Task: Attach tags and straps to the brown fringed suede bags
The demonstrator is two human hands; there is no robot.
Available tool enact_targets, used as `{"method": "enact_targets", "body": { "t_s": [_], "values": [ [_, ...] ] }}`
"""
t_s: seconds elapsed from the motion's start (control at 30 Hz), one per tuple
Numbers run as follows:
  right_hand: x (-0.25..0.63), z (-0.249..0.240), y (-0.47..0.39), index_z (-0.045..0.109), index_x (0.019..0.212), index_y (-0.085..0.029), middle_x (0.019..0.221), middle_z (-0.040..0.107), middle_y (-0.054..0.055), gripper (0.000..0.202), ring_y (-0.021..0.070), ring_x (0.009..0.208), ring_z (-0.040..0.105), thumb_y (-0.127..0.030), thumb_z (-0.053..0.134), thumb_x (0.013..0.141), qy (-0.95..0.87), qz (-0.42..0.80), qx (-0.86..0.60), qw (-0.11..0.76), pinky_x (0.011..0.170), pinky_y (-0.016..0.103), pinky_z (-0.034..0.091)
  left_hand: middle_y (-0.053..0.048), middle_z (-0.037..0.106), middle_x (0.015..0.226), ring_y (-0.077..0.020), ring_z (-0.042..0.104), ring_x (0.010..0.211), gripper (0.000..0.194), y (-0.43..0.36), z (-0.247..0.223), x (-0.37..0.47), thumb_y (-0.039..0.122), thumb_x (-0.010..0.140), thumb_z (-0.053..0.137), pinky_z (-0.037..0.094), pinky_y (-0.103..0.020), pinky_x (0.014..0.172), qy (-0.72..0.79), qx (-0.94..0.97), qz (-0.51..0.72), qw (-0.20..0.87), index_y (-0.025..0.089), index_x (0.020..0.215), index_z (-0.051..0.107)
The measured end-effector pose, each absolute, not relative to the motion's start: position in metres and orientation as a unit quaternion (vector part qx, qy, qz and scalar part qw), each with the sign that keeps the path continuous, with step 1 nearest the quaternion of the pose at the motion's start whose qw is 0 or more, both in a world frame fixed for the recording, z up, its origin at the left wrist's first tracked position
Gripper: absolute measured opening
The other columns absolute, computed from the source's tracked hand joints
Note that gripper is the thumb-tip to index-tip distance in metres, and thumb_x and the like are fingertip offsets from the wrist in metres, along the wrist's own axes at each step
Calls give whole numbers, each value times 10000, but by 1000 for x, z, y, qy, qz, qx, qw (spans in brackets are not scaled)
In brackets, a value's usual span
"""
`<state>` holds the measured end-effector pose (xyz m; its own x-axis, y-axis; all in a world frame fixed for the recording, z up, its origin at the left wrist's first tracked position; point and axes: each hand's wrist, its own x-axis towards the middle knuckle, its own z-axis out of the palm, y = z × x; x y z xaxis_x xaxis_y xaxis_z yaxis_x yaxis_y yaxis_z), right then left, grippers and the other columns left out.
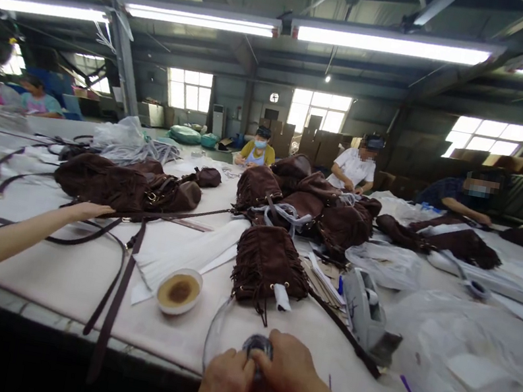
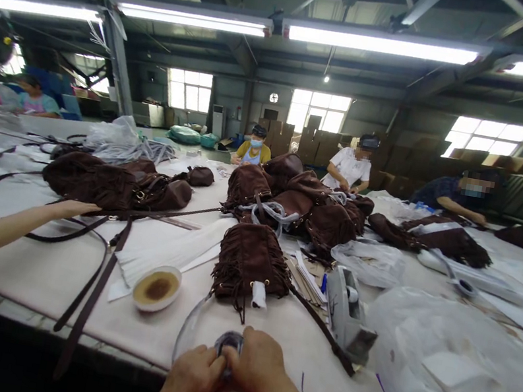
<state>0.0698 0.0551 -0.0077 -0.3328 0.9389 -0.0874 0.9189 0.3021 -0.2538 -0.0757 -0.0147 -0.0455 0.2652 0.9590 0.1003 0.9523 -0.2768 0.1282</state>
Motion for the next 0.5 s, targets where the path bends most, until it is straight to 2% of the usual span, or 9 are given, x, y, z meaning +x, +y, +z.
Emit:
{"method": "enact_targets", "body": {
  "t_s": [0.13,0.27,0.33,0.4,0.5],
  "values": [
    [70,-4,60,716,984,-154,983,749,158,261,293,916,700,-291,523,873,-839,125,-530,-3,752,339,476,-75,687,949,-243,637,882,209,-14,-36,-75,102,896,532,493,-348,742,592,803,69,11,209,1005,674],
    [76,6,81,715,969,-167,968,755,126,259,263,891,693,-335,542,874,-920,100,-379,-17,739,305,466,-49,696,975,-245,640,890,210,-10,-13,-93,181,895,590,480,-366,771,561,827,9,34,250,1080,660],
    [78,7,88,708,973,-176,982,755,109,246,250,893,685,-338,553,870,-939,89,-331,-18,737,295,460,-40,690,979,-235,639,884,252,-6,-7,-102,171,899,582,475,-357,768,559,828,-12,35,276,1115,656],
    [78,5,90,706,971,-185,995,752,99,232,242,903,680,-334,560,868,-941,94,-324,-10,744,291,455,-43,679,964,-226,635,871,269,-5,-7,-104,145,914,548,470,-344,754,567,823,-17,30,291,1107,667],
    [75,0,85,707,964,-193,997,748,94,248,237,925,677,-366,542,896,-907,121,-402,20,765,292,449,-60,669,963,-240,622,886,278,-9,-17,-98,117,929,509,473,-365,767,592,806,13,10,276,1078,681]
  ]
}}
